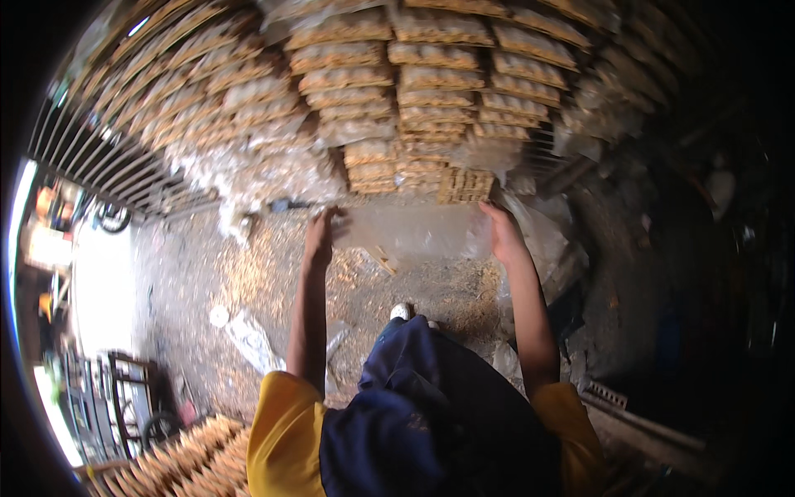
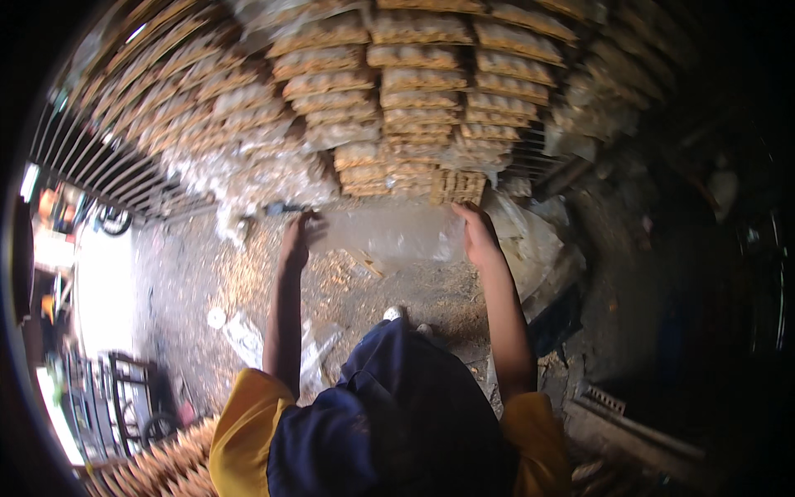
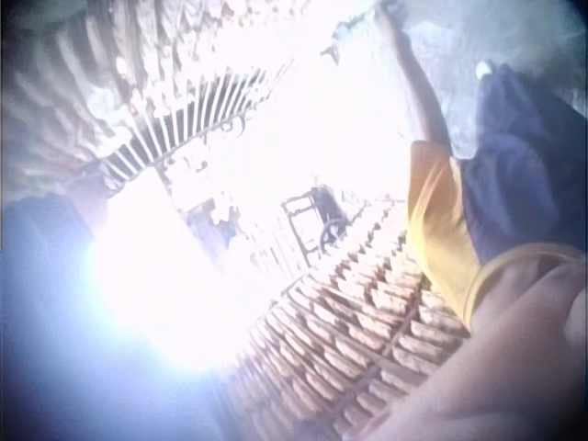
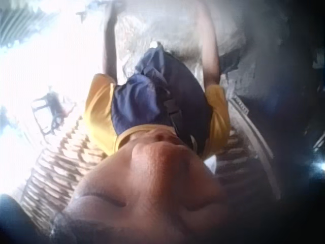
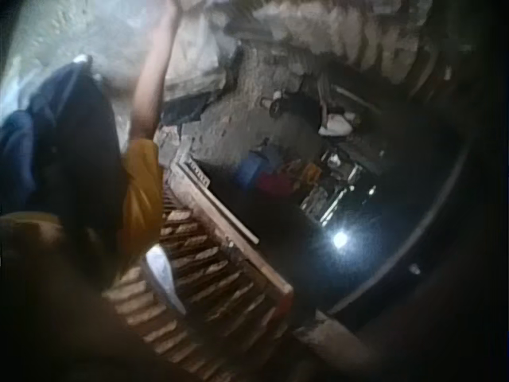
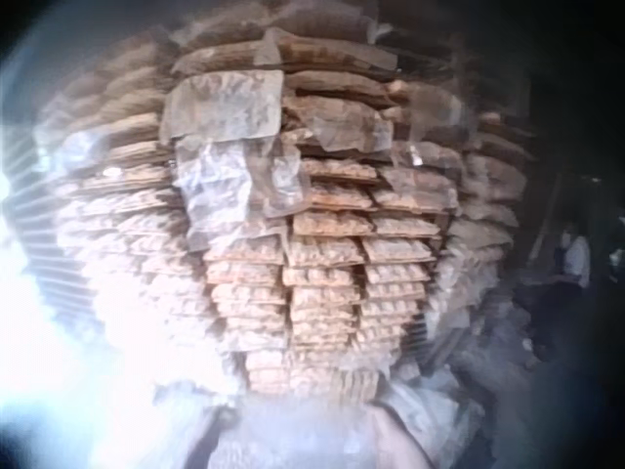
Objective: The person repeatedly picks up rectangular food items from a large stack and places them into clear plastic bags. The person then folds the top of the bag to close it and places the filled bag onto a pile of other packaged items.
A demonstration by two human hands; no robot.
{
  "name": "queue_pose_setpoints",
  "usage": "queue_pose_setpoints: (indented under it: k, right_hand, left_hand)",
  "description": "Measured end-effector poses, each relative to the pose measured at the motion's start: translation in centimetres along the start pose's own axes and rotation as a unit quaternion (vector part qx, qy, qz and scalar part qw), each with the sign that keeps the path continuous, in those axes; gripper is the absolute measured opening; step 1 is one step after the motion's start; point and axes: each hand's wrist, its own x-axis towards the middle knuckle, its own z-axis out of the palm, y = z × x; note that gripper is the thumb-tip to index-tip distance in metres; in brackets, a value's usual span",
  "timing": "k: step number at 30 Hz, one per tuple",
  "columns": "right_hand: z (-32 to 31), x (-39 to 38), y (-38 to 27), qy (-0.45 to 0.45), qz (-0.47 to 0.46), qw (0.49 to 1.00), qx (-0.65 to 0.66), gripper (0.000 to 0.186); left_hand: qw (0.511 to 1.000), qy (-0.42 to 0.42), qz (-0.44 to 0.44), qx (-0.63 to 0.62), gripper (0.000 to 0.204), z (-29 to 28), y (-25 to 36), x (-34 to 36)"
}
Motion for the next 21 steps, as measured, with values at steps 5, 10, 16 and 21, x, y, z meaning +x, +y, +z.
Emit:
queue_pose_setpoints:
  k: [5, 10, 16, 21]
  right_hand:
    - [7.4, 0.1, 1.3, -0.096, 0.127, 0.986, 0.053, 0.030]
    - [12.5, -1.3, 4.7, -0.215, 0.149, 0.957, 0.122, 0.020]
    - [17.2, -4.4, 4.4, -0.252, 0.132, 0.957, 0.050, 0.016]
    - [15.2, -3.0, -1.0, -0.270, -0.032, 0.949, -0.158, 0.022]
  left_hand:
    - [0.936, 0.186, 0.070, 0.290, 0.077, -5.6, 5.1, -3.6]
    - [0.725, 0.061, 0.346, 0.593, 0.119, -0.2, 9.4, -12.3]
    - [0.710, 0.005, 0.396, 0.583, 0.054, 2.2, 6.7, -9.5]
    - [0.770, -0.068, 0.435, 0.462, 0.034, 2.5, 11.7, -7.1]
